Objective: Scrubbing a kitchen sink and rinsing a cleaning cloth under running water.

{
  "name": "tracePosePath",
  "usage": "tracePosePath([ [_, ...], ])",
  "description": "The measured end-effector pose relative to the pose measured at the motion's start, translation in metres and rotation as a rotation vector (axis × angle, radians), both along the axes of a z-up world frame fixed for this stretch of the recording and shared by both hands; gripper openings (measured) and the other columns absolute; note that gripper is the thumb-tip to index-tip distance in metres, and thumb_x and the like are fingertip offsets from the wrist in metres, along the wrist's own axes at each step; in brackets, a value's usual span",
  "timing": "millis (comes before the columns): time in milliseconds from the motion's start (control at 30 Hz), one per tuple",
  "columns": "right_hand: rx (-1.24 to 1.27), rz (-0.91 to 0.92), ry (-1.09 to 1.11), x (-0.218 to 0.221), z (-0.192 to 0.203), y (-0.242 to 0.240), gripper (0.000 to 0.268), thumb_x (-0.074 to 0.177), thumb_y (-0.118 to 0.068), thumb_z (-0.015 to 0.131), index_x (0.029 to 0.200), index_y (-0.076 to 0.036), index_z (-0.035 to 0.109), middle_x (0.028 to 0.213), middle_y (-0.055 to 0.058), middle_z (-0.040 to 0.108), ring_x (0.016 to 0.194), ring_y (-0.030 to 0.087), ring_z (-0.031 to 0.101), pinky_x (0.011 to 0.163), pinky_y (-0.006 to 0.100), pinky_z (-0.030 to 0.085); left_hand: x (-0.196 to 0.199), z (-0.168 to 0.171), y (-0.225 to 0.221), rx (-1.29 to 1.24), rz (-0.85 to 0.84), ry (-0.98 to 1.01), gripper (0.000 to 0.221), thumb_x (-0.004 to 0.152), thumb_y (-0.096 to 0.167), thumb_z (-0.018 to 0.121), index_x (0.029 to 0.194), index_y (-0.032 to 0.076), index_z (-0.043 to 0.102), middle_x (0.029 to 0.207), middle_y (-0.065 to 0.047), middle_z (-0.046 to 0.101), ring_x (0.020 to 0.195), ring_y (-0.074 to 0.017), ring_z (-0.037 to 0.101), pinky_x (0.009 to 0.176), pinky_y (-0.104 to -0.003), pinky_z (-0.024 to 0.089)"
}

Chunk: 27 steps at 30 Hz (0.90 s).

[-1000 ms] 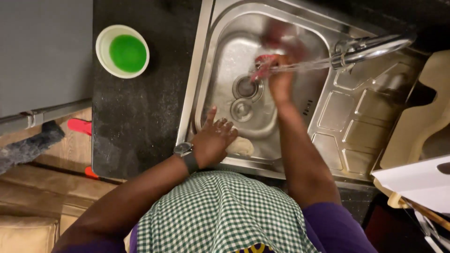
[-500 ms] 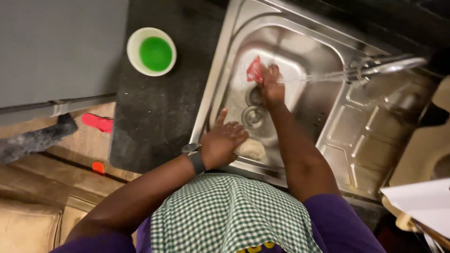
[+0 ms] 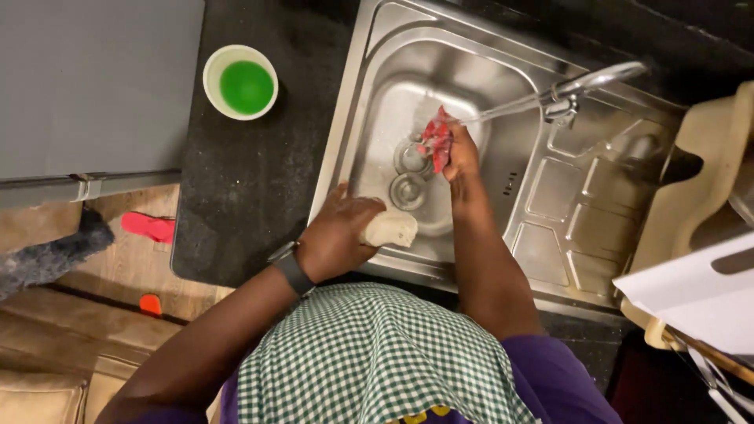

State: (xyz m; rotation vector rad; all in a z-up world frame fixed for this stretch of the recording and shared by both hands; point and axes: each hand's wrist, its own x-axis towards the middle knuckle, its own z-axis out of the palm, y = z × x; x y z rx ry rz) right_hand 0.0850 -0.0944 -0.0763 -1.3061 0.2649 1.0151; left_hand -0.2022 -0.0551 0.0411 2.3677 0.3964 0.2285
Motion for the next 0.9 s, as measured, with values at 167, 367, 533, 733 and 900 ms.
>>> tracePosePath([
  [167,0.076,-0.203,-0.007,0.039,-0.068,-0.04,0.058,0.082,0.01,0.059,0.131,-0.019,0.049,0.092,0.012,0.063,0.073,0.03,0.072,0.064,0.056,0.069,-0.019,0.028,0.008,-0.141,0.077,0.08,0.064,0.068,0.028,0.082,0.127,0.019,0.061,0.121,-0.002,0.07,0.121,-0.0241,0.063,0.121,-0.052,0.027],
  [367,0.314,-0.135,0.05,0.025,0.005,-0.065,0.019,0.086,-0.024,0.078,0.097,-0.016,0.064,0.086,0.006,0.062,0.097,0.037,0.073,0.09,0.059,0.061,-0.033,0.059,0.0,-0.199,0.15,0.077,0.061,0.07,0.024,0.083,0.126,0.012,0.062,0.12,-0.01,0.07,0.12,-0.0314,0.063,0.121,-0.05,0.027],
  [533,0.331,-0.175,0.07,0.016,0.064,-0.065,0.035,0.084,-0.041,0.079,0.083,-0.013,0.059,0.072,0.005,0.054,0.095,0.044,0.075,0.091,0.066,0.056,-0.034,0.056,-0.007,-0.292,0.168,0.095,0.058,0.072,0.026,0.083,0.125,0.013,0.063,0.115,-0.012,0.072,0.116,-0.0357,0.065,0.119,-0.048,0.032],
  [733,0.281,-0.115,-0.168,0.007,0.11,-0.063,0.018,0.087,0.0,0.072,0.096,-0.009,0.059,0.086,0.017,0.065,0.084,0.041,0.074,0.075,0.059,0.063,-0.037,0.088,-0.011,-0.412,0.179,0.104,0.053,0.074,0.025,0.082,0.121,0.01,0.063,0.108,-0.016,0.072,0.111,-0.04,0.065,0.104,-0.051,0.046],
  [900,0.18,-0.027,-0.48,0.0,0.127,-0.056,0.037,0.088,0.009,0.059,0.119,-0.009,0.062,0.093,0.017,0.073,0.052,0.02,0.062,0.029,0.032,0.052,-0.044,0.097,-0.017,-0.458,0.202,0.114,0.052,0.075,0.023,0.083,0.121,0.008,0.063,0.107,-0.02,0.071,0.11,-0.0421,0.065,0.098,-0.053,0.051],
])
